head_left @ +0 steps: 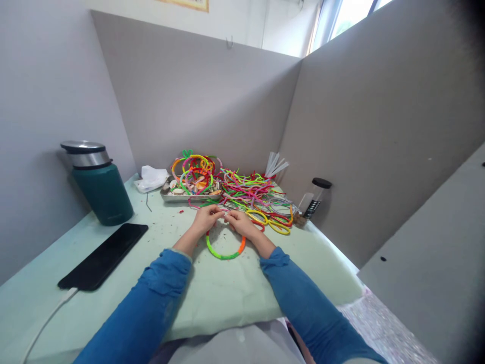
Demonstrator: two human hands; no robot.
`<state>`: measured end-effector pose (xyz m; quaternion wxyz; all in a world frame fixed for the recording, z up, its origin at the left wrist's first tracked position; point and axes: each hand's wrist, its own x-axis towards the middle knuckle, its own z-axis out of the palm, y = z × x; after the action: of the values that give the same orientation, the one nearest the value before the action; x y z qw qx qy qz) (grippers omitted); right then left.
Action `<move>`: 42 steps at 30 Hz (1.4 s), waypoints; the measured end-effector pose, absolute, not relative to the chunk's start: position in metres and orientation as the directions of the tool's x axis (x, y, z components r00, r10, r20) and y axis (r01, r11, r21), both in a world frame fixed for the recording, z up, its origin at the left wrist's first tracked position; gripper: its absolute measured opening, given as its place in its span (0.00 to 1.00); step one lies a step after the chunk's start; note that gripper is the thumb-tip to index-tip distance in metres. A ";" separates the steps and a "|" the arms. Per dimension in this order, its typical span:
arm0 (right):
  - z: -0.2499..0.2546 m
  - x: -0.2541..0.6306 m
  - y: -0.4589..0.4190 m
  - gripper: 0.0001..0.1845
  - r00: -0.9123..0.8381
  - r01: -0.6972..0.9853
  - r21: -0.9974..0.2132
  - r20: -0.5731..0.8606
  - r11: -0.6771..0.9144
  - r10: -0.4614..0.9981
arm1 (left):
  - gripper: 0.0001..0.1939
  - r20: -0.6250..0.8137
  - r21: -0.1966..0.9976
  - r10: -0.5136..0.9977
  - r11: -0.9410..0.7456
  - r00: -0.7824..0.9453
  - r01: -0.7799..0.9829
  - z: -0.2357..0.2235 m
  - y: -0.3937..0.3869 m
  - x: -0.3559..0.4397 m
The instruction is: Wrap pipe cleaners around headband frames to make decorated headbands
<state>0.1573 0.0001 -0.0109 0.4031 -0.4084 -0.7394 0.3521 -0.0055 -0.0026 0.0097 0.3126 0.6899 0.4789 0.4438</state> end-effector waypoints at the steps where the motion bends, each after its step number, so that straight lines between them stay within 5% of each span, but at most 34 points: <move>1: -0.011 0.157 0.001 0.14 -0.340 0.321 -0.849 0.310 0.420 0.888 | 0.11 0.312 0.858 0.938 -0.347 0.151 0.380 0.010 -0.003 -0.005; 42: -0.011 0.157 0.001 0.15 -0.382 0.290 -0.840 0.337 0.458 0.861 | 0.16 0.174 0.966 0.965 -0.206 0.195 0.154 0.013 -0.007 -0.006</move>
<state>0.1570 0.0007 -0.0106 0.4036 -0.3824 -0.7524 0.3533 -0.0056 -0.0071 0.0133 0.4473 0.6305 0.4439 0.4531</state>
